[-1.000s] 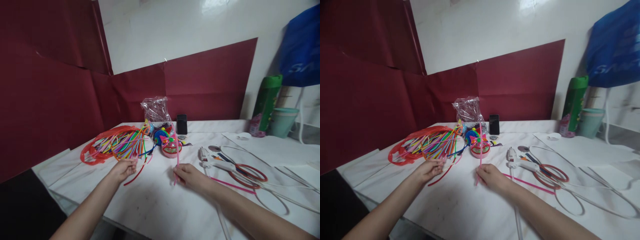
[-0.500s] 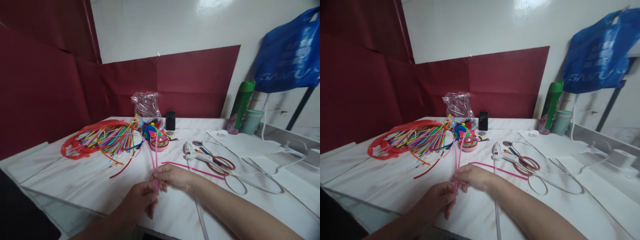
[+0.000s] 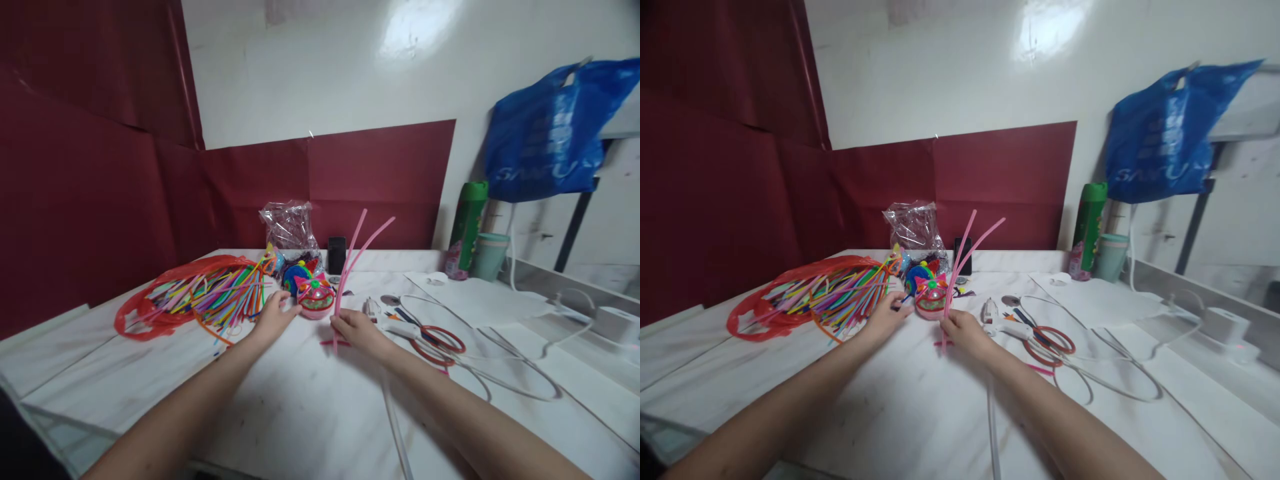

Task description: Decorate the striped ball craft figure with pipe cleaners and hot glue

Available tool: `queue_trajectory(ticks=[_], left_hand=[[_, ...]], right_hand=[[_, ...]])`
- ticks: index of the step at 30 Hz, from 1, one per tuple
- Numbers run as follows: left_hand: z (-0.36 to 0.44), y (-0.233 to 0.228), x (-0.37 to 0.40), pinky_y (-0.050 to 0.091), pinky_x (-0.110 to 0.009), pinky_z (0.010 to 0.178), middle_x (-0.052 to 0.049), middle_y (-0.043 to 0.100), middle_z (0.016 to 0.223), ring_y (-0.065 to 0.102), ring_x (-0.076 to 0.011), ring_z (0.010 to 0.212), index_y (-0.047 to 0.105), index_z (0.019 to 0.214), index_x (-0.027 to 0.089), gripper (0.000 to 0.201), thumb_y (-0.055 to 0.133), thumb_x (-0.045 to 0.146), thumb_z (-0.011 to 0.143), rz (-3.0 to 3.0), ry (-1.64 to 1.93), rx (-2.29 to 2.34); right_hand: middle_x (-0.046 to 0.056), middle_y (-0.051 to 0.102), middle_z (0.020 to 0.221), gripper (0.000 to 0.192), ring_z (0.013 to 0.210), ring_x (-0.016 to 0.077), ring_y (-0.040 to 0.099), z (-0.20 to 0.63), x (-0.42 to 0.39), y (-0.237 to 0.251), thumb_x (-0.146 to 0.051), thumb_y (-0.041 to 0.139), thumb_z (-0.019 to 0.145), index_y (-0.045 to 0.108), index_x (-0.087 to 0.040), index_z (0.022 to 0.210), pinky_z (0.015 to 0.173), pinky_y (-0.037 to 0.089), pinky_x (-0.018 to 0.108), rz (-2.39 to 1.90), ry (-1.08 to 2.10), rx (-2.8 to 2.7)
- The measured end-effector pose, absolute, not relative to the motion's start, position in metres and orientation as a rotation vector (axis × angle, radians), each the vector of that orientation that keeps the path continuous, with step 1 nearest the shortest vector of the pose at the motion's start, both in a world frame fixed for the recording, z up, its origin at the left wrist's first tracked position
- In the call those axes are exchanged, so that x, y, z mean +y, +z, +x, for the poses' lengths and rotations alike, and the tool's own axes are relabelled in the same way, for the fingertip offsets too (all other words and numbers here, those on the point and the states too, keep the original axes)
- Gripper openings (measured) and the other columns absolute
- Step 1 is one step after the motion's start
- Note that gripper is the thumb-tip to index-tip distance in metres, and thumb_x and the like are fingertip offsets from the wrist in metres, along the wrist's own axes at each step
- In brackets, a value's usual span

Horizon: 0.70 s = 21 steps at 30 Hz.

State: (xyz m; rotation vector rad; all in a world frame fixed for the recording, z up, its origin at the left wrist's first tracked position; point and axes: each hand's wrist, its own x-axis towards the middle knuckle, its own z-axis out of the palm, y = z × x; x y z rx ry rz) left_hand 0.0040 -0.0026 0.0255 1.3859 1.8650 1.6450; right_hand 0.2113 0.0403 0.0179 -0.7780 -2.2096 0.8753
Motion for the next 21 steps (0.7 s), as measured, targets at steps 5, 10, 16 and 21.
queue_trajectory(ticks=[5, 10, 16, 21], left_hand=[[0.01, 0.039, 0.064, 0.041, -0.037, 0.087, -0.016, 0.063, 0.104, 0.056, -0.0289, 0.105, 0.056, 0.101, 0.012, 0.053, 0.073, 0.042, 0.059, 1.184, 1.713, 1.85], [0.023, 0.03, 0.071, 0.047, -0.036, 0.076, -0.012, 0.068, 0.089, 0.064, -0.0247, 0.085, 0.056, 0.096, 0.014, 0.047, 0.073, 0.04, 0.061, 1.151, 1.665, 1.664], [0.036, 0.015, 0.038, 0.047, -0.031, 0.083, -0.007, 0.067, 0.098, 0.062, -0.0206, 0.093, 0.058, 0.101, 0.016, 0.046, 0.075, 0.023, 0.059, 1.312, 1.574, 1.432], [0.046, 0.002, 0.02, 0.044, -0.034, 0.09, -0.008, 0.061, 0.113, 0.056, -0.0225, 0.105, 0.051, 0.116, 0.018, 0.063, 0.075, 0.018, 0.057, 1.429, 1.573, 1.355]], right_hand=[[-0.001, 0.049, 0.061, 0.024, 0.058, 0.0129, 0.044, 0.218, 0.047, 0.021, -0.024, 0.042, 0.086, 0.047, -0.018, 0.063, 0.058, 0.032, 0.024, -0.869, 0.626, -2.274], [0.005, 0.057, 0.073, 0.023, 0.069, 0.0166, 0.051, 0.221, 0.045, 0.027, -0.021, 0.042, 0.088, 0.055, -0.017, 0.071, 0.065, 0.034, 0.026, -0.932, 0.446, -2.309], [0.007, 0.066, 0.077, 0.025, 0.066, 0.0182, 0.057, 0.227, 0.049, 0.03, -0.031, 0.041, 0.092, 0.061, -0.019, 0.083, 0.058, 0.031, 0.025, -1.057, 0.314, -2.393], [0.01, 0.068, 0.081, 0.029, 0.071, 0.0204, 0.061, 0.231, 0.047, 0.034, -0.034, 0.038, 0.094, 0.06, -0.018, 0.086, 0.059, 0.03, 0.027, -1.135, 0.109, -2.451]])
